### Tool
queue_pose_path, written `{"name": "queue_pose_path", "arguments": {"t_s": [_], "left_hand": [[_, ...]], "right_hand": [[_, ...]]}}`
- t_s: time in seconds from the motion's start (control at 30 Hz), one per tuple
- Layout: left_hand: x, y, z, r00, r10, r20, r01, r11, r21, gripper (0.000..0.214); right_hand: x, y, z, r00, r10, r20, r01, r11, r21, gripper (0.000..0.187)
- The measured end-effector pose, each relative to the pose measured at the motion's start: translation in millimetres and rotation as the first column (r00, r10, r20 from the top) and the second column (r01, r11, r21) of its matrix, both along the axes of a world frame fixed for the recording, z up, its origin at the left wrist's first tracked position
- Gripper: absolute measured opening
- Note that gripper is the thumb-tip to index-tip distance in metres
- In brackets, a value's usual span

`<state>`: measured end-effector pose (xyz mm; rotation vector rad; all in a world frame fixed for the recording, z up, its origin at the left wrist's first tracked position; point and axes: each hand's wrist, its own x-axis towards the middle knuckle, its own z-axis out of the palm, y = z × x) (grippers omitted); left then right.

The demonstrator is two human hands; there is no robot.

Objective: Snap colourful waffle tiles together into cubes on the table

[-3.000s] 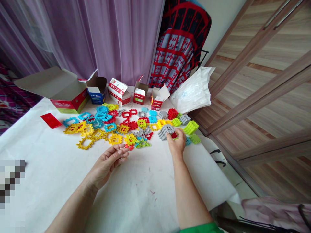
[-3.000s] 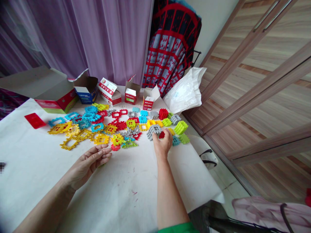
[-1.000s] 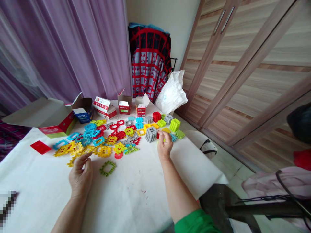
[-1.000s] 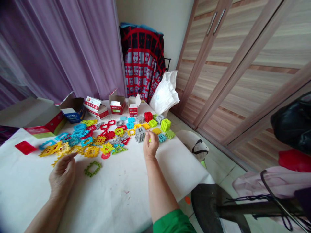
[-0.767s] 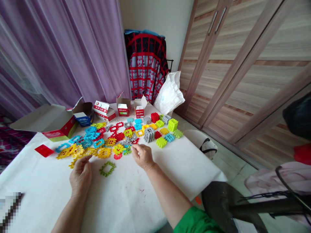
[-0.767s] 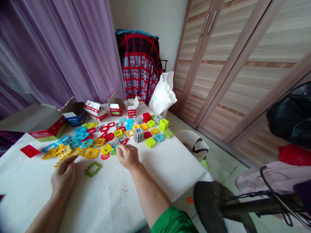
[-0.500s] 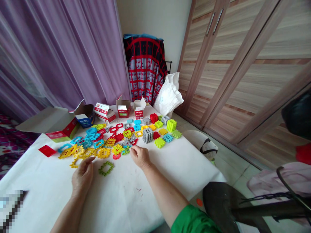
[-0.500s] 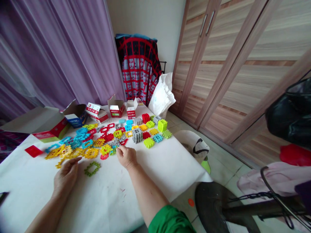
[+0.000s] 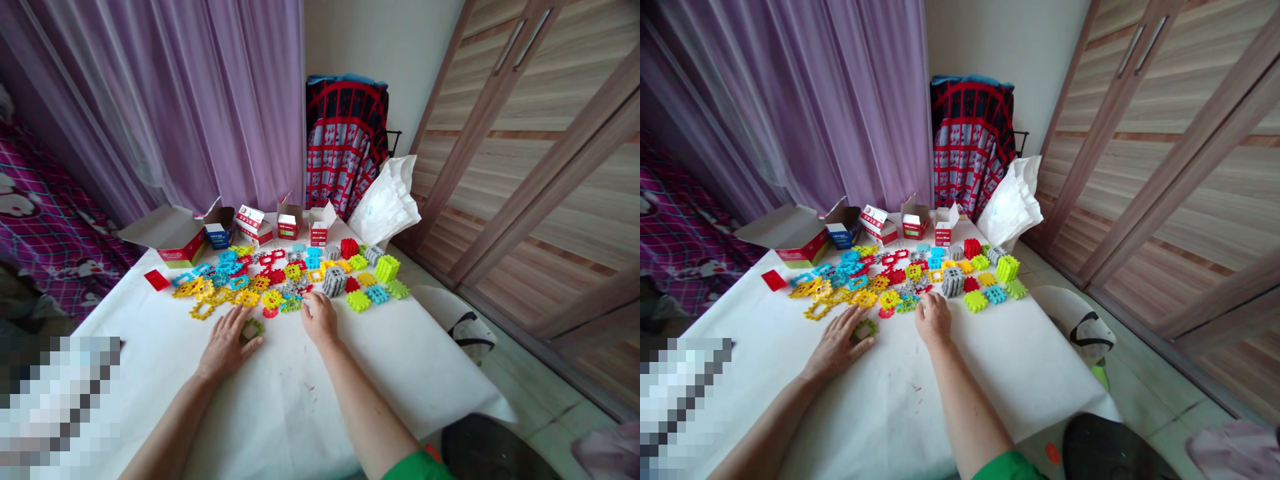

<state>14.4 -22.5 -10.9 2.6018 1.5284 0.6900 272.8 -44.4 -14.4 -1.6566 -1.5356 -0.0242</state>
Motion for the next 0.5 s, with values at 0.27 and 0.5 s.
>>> {"name": "queue_pose_path", "arguments": {"t_s": [0.27,0.5], "left_hand": [[14.7,2.9,-1.9,0.987,-0.04,-0.155,0.049,0.997,0.055,0.058],[14.9,28.6,15.5,0.987,0.124,-0.103,-0.129,0.991,-0.046,0.045]], "right_hand": [[-44.9,5.0,2.3,0.925,0.246,0.289,-0.248,0.968,-0.031,0.026],[-60.1,24.1,-2.0,0.929,0.334,0.157,-0.348,0.935,0.072,0.023]]}}
